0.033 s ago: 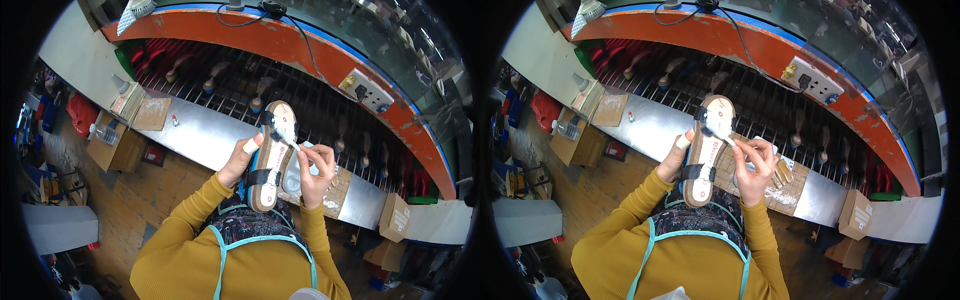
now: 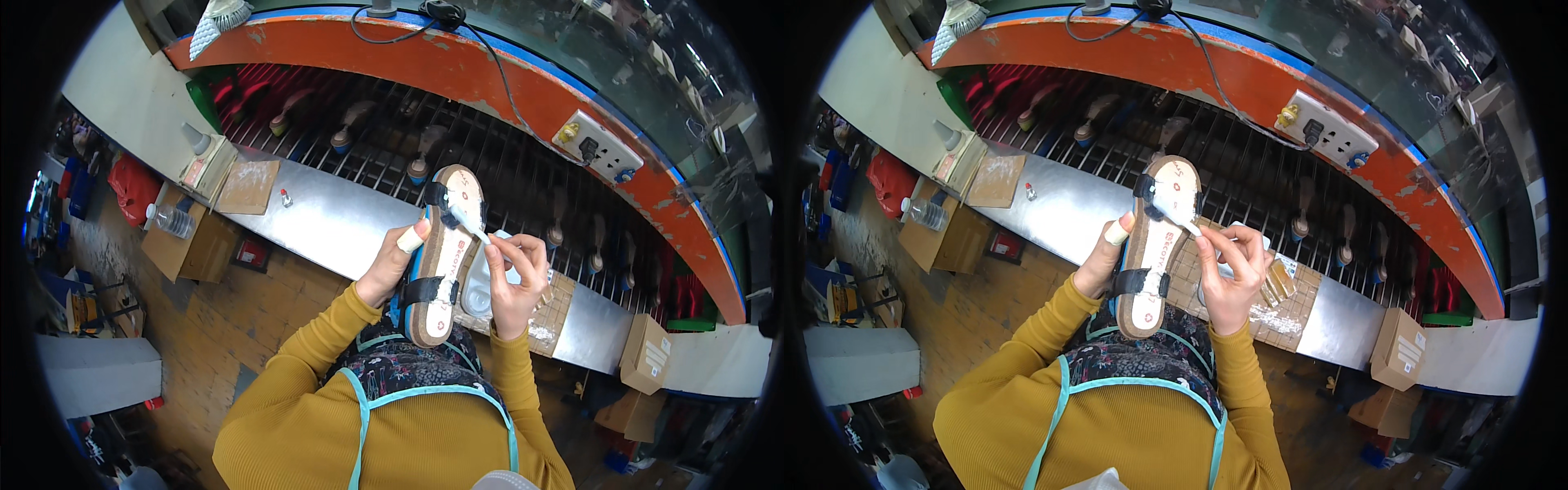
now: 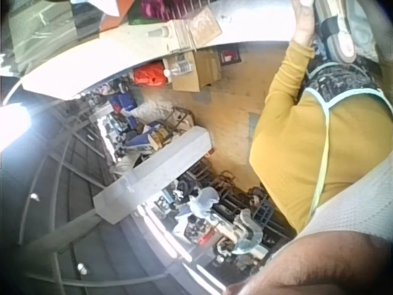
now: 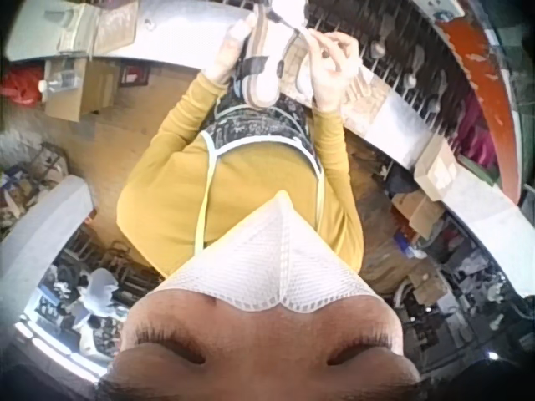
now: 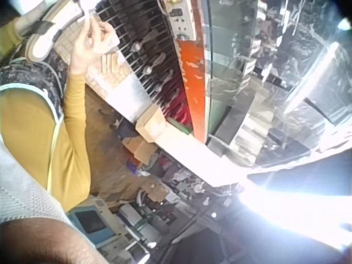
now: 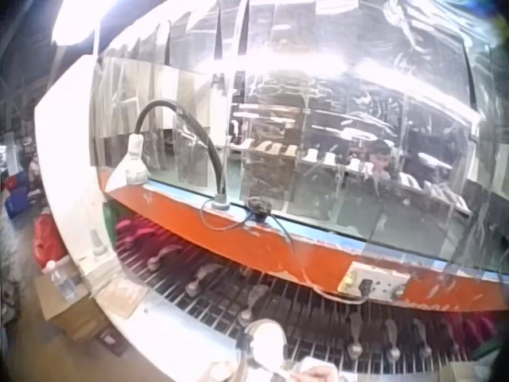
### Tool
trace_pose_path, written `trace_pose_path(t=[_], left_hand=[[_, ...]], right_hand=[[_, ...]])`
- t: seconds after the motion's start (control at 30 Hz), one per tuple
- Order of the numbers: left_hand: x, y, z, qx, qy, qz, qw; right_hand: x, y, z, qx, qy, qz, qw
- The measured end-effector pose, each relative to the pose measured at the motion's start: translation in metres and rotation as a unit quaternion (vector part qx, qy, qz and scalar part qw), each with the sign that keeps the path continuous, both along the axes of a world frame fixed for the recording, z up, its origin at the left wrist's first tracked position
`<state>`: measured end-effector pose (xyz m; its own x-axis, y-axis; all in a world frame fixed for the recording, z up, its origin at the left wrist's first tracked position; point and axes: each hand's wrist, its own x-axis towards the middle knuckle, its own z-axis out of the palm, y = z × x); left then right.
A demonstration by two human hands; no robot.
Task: The person holds a shoe and uses a brush to scrub the sole and sides. They repeatedly dip the brush into a container of liquid and continue cleaning the shoe surfaces.
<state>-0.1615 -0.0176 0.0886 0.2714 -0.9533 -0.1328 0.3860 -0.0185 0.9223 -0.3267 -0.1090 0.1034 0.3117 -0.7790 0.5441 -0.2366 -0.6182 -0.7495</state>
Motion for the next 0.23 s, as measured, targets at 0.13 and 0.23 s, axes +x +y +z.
trace_pose_path(t=[0.13, 0.23], left_hand=[[0.004, -0.004, 0.000, -0.015, -0.046, -0.001, 0.999], [0.008, -0.004, -0.005, -0.019, -0.080, -0.018, 0.996]], right_hand=[[0.005, -0.006, 0.010, -0.074, 0.050, -0.030, 0.995], [0.005, -0.006, 0.014, -0.104, 0.073, -0.042, 0.991]])
